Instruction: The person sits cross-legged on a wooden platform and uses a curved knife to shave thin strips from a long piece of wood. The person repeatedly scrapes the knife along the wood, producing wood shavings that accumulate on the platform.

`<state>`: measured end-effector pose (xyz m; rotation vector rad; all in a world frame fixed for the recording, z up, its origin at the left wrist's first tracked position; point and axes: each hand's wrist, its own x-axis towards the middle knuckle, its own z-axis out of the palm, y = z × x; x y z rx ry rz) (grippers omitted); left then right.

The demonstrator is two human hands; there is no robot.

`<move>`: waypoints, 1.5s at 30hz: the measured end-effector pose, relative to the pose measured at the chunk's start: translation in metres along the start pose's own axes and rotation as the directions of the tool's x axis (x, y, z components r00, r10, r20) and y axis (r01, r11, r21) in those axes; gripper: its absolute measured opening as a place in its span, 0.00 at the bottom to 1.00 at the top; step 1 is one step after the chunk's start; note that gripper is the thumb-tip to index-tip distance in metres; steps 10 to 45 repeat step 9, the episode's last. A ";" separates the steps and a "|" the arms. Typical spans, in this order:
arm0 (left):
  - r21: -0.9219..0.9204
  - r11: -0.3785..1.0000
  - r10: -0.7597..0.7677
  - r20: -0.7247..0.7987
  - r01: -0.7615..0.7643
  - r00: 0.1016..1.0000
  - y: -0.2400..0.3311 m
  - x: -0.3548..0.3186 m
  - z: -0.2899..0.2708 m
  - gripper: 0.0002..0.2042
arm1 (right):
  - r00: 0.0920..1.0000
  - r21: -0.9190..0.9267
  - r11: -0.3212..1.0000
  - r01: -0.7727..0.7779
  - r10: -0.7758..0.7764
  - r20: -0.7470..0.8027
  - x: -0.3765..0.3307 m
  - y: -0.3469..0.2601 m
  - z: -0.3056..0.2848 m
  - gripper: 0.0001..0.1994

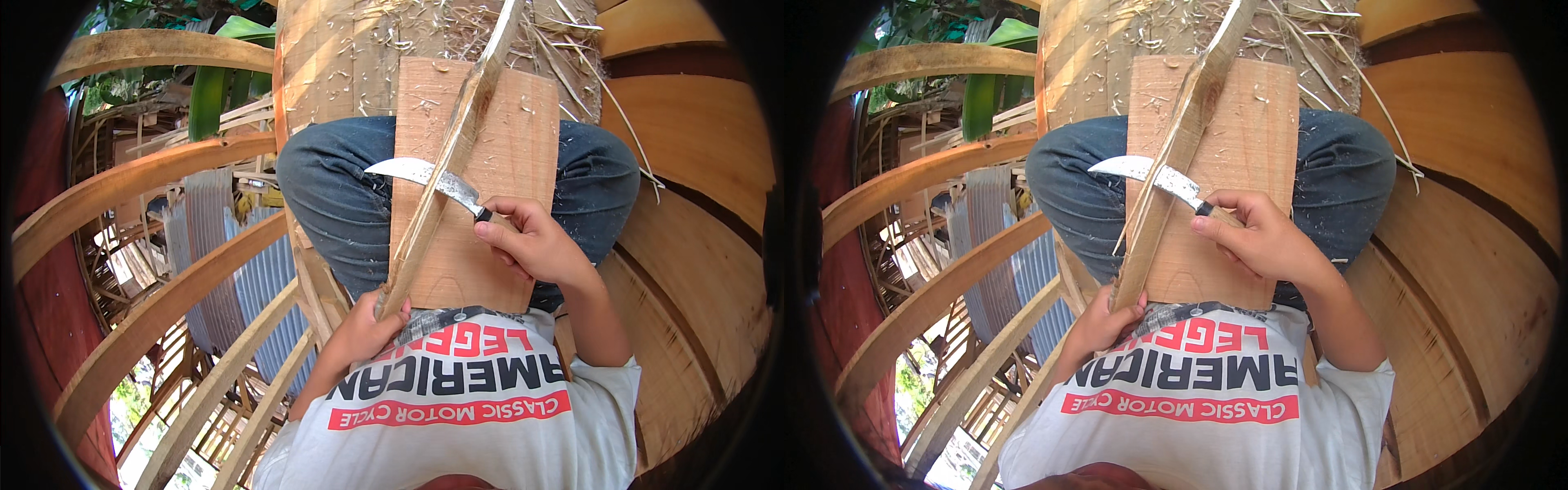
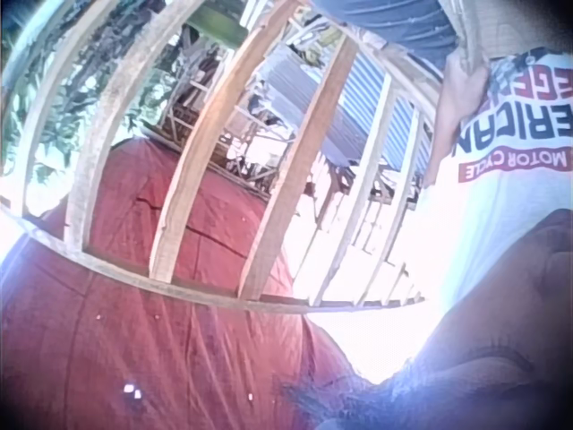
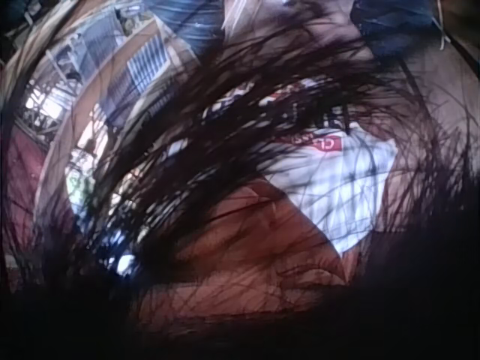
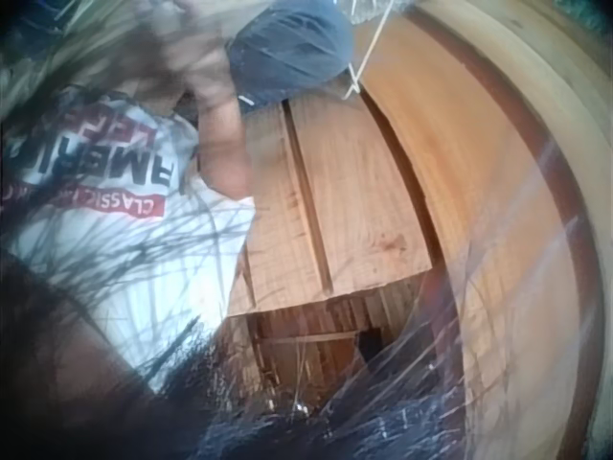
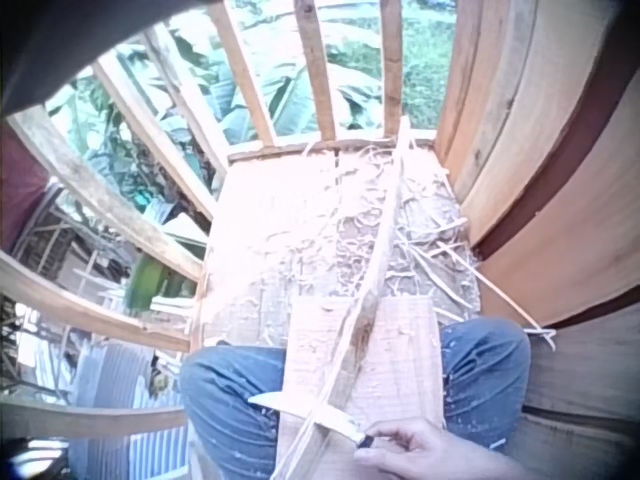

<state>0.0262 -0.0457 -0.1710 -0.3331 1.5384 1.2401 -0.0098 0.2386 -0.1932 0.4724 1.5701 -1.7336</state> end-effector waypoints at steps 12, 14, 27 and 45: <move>0.163 0.984 0.077 -0.045 -0.068 0.996 0.001 0.001 0.003 0.05 | 0.871 -0.348 0.885 0.309 -0.410 -0.269 0.005 0.016 0.003 0.14; 0.163 0.984 0.077 -0.045 -0.068 0.996 0.001 0.001 0.003 0.05 | 0.871 -0.348 0.885 0.309 -0.410 -0.269 0.005 0.016 0.003 0.14; 0.163 0.984 0.077 -0.045 -0.068 0.996 0.001 0.001 0.003 0.05 | 0.871 -0.348 0.885 0.309 -0.410 -0.269 0.005 0.016 0.003 0.14; 0.163 0.984 0.077 -0.045 -0.068 0.996 0.001 0.001 0.003 0.05 | 0.871 -0.348 0.885 0.309 -0.410 -0.269 0.005 0.016 0.003 0.14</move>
